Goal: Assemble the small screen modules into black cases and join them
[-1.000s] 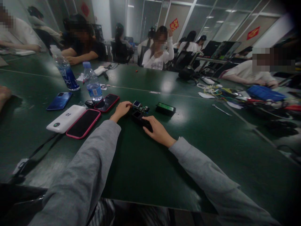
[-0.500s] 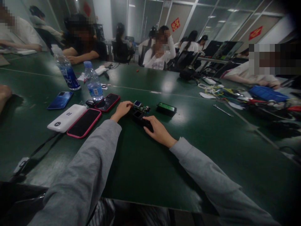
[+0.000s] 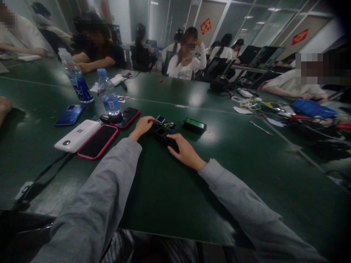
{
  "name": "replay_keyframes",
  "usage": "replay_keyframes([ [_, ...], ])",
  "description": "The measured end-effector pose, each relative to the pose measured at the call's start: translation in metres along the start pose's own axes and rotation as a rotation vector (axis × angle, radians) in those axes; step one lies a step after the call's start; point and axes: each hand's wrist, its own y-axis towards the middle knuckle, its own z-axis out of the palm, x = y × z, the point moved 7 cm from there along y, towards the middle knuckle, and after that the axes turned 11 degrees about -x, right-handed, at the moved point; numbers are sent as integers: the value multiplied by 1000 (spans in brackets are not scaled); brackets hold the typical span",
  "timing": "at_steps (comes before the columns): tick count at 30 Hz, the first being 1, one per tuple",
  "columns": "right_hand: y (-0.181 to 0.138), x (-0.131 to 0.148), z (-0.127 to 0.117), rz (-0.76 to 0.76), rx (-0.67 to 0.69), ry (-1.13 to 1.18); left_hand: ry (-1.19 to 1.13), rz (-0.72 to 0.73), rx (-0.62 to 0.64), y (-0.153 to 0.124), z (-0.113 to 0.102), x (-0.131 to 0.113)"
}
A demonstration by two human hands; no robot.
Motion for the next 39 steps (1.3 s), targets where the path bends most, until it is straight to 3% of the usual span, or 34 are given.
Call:
replay_keyframes([
  [39,1,1,0,-25,-15,13,29,-1,-11,1,1,1],
])
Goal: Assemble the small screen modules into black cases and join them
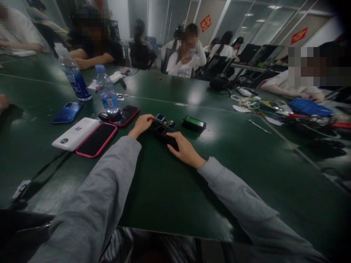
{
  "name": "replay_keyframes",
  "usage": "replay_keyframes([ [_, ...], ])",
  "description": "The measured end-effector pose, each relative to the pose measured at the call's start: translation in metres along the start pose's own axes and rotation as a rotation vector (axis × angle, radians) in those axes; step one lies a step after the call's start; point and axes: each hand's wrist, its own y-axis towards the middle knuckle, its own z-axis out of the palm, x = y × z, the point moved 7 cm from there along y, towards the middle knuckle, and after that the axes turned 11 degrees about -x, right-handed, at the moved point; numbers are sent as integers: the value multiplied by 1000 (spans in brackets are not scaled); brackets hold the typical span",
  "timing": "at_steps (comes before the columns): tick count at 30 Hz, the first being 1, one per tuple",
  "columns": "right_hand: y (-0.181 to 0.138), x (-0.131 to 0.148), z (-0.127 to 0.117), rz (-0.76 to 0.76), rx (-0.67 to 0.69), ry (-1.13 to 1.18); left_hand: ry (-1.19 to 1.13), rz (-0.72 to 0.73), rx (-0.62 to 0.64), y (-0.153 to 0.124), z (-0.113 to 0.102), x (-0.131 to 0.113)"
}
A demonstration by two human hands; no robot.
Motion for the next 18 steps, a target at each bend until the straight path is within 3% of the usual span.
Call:
replay_keyframes([
  [18,-1,0,-1,21,18,-8,-30,-15,5,-1,0,0],
])
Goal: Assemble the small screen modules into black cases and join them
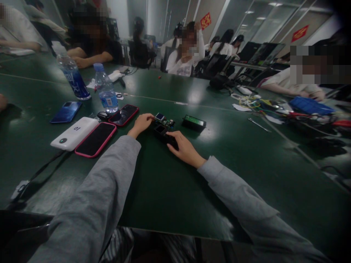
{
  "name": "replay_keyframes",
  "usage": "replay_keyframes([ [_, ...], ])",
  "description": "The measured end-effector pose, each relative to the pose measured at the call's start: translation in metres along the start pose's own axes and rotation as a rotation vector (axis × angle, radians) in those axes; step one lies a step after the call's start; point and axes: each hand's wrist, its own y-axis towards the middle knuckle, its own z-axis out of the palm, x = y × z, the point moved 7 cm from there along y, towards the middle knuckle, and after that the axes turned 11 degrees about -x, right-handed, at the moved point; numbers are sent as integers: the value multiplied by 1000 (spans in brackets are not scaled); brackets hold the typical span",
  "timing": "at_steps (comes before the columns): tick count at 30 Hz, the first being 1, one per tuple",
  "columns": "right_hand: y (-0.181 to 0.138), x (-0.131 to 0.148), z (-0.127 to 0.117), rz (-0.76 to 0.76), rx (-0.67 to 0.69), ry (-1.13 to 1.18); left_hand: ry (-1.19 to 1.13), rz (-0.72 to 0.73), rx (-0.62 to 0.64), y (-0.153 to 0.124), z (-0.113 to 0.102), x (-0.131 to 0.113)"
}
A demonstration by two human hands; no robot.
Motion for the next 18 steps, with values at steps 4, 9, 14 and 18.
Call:
replay_keyframes([
  [4,0,-1,0,-2,1,-3,-3,8,-3,0,0,0],
  [9,1,0,1,-17,-16,9,-5,40,-3,1,2,1],
  [14,0,-2,2,-19,-23,-8,15,43,-5,1,3,2],
  [18,0,-2,2,-19,-21,-9,6,37,-9,2,2,2],
])
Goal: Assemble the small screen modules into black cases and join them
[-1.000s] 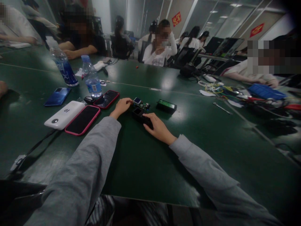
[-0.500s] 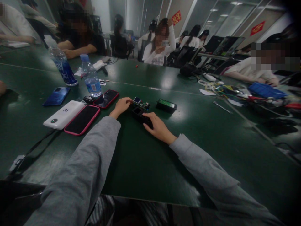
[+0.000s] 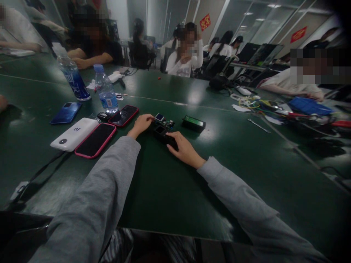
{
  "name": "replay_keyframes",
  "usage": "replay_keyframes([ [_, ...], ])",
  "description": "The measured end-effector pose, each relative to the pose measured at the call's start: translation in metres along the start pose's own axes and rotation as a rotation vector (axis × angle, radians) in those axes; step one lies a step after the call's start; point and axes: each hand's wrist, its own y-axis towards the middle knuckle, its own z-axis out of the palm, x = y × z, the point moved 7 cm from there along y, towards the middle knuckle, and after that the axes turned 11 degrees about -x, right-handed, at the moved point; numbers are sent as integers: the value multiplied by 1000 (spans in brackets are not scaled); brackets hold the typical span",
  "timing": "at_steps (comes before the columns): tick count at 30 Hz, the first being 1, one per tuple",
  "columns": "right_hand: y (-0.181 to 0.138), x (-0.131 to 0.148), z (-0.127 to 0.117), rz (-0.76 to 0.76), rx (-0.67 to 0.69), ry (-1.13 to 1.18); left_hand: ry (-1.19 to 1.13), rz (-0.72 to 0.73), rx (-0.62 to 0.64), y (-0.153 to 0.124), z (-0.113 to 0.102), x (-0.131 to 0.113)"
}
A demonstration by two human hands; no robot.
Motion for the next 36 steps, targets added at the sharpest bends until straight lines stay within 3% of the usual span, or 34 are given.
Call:
replay_keyframes([
  [23,0,0,-2,-16,-10,-9,0,-10,4,-1,-1,-1],
  [32,-2,4,-19,-45,-226,-2,-9,-19,19,0,0,1],
  [36,-2,4,-17,-55,-200,-12,-11,-11,12,1,0,1],
])
